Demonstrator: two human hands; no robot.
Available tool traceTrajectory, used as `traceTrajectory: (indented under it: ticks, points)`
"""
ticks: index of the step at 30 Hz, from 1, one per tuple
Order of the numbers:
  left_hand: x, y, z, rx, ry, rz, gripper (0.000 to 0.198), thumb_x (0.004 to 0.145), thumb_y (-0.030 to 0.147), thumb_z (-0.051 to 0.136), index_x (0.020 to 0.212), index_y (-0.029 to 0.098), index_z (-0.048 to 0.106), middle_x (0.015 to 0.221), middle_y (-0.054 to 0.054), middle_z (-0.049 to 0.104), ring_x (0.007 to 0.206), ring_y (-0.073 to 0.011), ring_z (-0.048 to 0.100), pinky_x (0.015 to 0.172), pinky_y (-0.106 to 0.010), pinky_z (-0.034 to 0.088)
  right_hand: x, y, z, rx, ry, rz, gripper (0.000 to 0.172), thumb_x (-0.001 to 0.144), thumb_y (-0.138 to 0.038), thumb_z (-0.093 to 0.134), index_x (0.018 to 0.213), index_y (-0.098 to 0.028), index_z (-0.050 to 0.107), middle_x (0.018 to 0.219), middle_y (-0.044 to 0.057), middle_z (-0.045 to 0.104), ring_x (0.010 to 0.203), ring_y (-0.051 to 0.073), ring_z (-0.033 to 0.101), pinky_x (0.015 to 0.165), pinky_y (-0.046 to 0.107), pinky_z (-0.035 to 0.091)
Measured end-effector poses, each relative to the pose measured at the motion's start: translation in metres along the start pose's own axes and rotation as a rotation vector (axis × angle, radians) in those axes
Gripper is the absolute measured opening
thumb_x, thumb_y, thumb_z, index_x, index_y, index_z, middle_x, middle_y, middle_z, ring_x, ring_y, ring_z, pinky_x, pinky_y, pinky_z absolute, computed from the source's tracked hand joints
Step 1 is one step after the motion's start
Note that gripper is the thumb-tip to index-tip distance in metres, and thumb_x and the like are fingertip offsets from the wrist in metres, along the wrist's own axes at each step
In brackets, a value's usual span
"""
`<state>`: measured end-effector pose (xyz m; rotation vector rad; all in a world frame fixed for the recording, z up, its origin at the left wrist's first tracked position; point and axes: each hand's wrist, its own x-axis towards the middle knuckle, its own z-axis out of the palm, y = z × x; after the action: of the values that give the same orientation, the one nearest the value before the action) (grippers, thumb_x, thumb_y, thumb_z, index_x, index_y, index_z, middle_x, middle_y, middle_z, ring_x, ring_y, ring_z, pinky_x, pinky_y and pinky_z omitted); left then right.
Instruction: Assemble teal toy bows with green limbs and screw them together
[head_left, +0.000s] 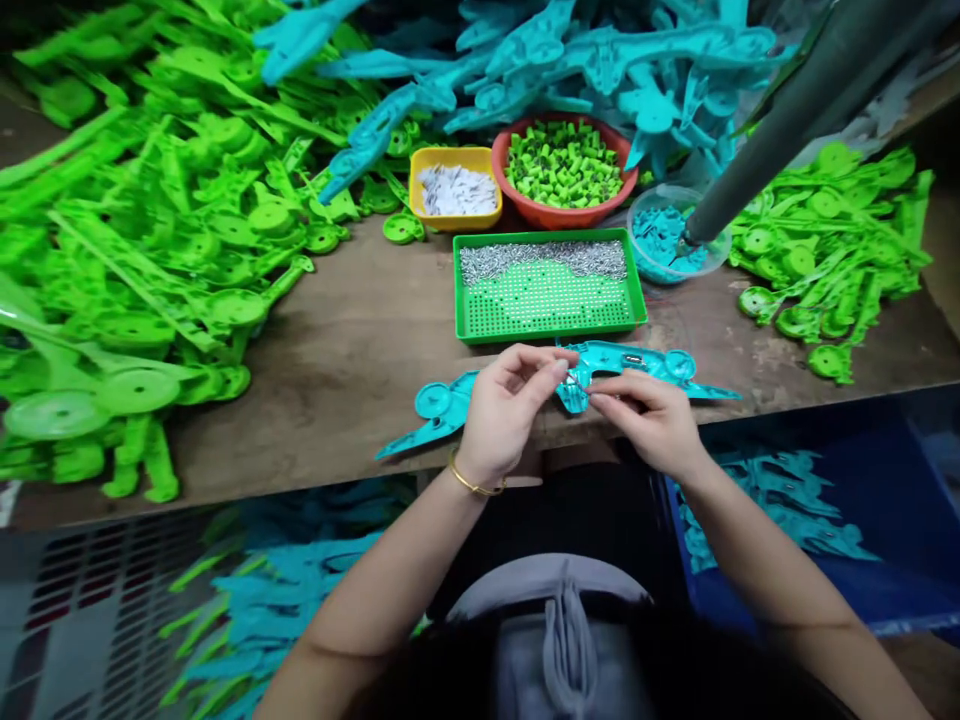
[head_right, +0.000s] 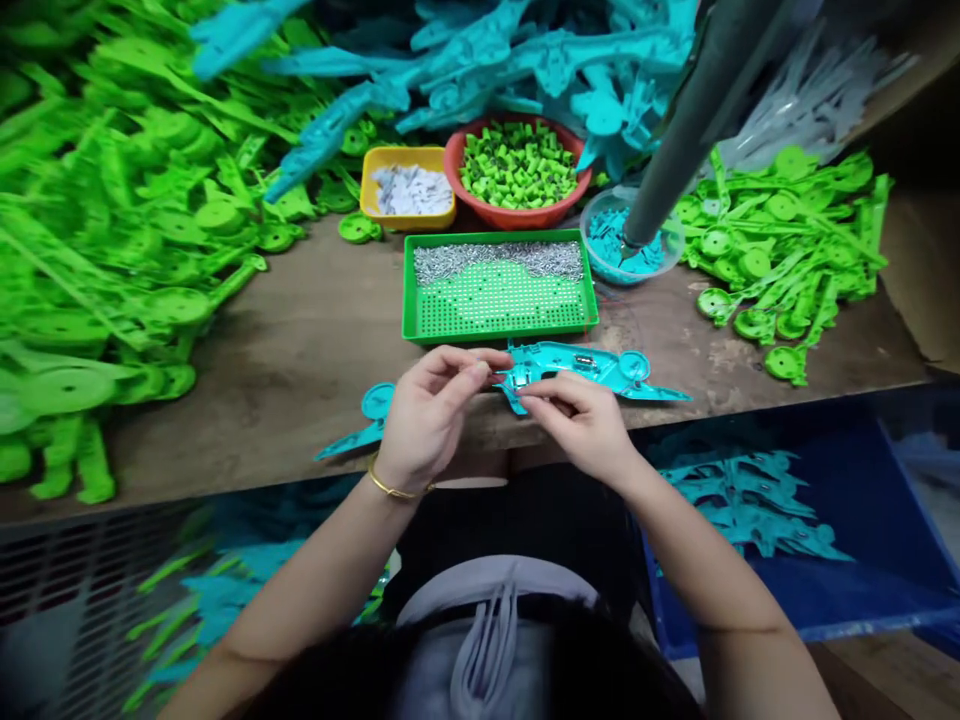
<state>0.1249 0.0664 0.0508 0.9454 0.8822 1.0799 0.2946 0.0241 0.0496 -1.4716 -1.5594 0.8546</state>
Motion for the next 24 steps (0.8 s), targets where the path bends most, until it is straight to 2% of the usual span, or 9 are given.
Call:
traceTrajectory:
  ticks: [3,6,10,11,12,14,16,20,24]
  points:
    - [-0.001,-0.003,-0.001,-0.108,-0.092,-0.058,0.022,0.078,0.036,0.073,0.076,0.018,0.061,0.067,0.001,0.064,0.070,-0.0122,0.061,0.072,-0.026,0.050,0.007,0.000,0.007,0.202,-0.129,0.208,0.018,0.077,-0.037,0.069,0.080,-0.019,0.073,0.070,0.001,0.066,0.058,0.010,0.050,0.055,0.024,0.040]
    - [-0.001,-0.003,-0.008,0.061,-0.143,-0.031,0.020,0.078,0.035,0.073,0.074,0.018,0.064,0.069,0.001,0.062,0.067,-0.0116,0.057,0.068,-0.025,0.047,0.014,0.002,0.010,0.289,-0.214,0.320,0.022,0.074,-0.039,0.070,0.078,-0.017,0.070,0.066,0.000,0.064,0.056,0.009,0.048,0.053,0.023,0.038]
    - [0.003,0.004,-0.019,0.589,-0.521,0.141,0.014,0.081,0.034,0.071,0.073,0.022,0.073,0.086,-0.003,0.065,0.088,-0.0182,0.058,0.088,-0.036,0.045,0.022,0.008,0.004,0.041,-0.216,0.172,0.013,0.079,-0.029,0.062,0.076,-0.017,0.069,0.068,0.000,0.064,0.061,0.010,0.051,0.058,0.023,0.039]
    - [0.005,0.005,-0.022,0.695,-0.550,0.205,0.009,0.080,0.033,0.071,0.080,0.024,0.075,0.097,-0.005,0.065,0.098,-0.0206,0.057,0.094,-0.039,0.043,0.023,0.010,0.001,-0.054,-0.184,0.111,0.012,0.080,-0.026,0.061,0.077,-0.017,0.068,0.068,0.000,0.063,0.061,0.010,0.052,0.059,0.024,0.040]
    - [0.008,0.006,-0.025,0.770,-0.516,0.269,0.011,0.081,0.032,0.071,0.089,0.025,0.074,0.109,-0.006,0.063,0.107,-0.0225,0.055,0.099,-0.041,0.040,0.025,0.012,-0.003,-0.146,-0.144,0.054,0.012,0.082,-0.025,0.060,0.079,-0.018,0.068,0.067,0.000,0.062,0.061,0.010,0.051,0.060,0.024,0.039]
    - [0.012,0.004,-0.030,0.859,-0.342,0.371,0.022,0.084,0.030,0.068,0.106,0.025,0.070,0.122,-0.007,0.059,0.116,-0.0237,0.051,0.102,-0.044,0.039,0.028,0.017,-0.012,-0.294,-0.079,-0.037,0.011,0.083,-0.024,0.059,0.082,-0.018,0.068,0.067,0.000,0.060,0.060,0.010,0.050,0.059,0.024,0.039]
    - [0.016,-0.001,-0.034,0.919,-0.204,0.412,0.022,0.087,0.027,0.063,0.108,0.023,0.067,0.116,-0.008,0.062,0.112,-0.0227,0.054,0.099,-0.043,0.041,0.030,0.021,-0.021,-0.395,-0.061,-0.090,0.011,0.084,-0.023,0.058,0.083,-0.018,0.067,0.071,0.001,0.061,0.060,0.010,0.051,0.058,0.024,0.039]
    - [0.015,-0.015,-0.035,1.014,-0.180,0.400,0.011,0.087,0.026,0.063,0.094,0.020,0.069,0.103,-0.006,0.067,0.105,-0.0232,0.057,0.093,-0.042,0.043,0.030,0.026,-0.032,-0.543,-0.069,-0.137,0.012,0.086,-0.023,0.055,0.084,-0.018,0.066,0.076,0.002,0.064,0.064,0.012,0.054,0.060,0.025,0.040]
    - [0.012,-0.023,-0.036,1.059,-0.127,0.420,0.010,0.088,0.025,0.061,0.091,0.020,0.069,0.101,-0.006,0.068,0.105,-0.0233,0.057,0.094,-0.043,0.041,0.030,0.027,-0.037,-0.693,-0.047,-0.156,0.015,0.089,-0.025,0.053,0.089,-0.019,0.066,0.078,0.003,0.064,0.067,0.013,0.056,0.062,0.026,0.041]
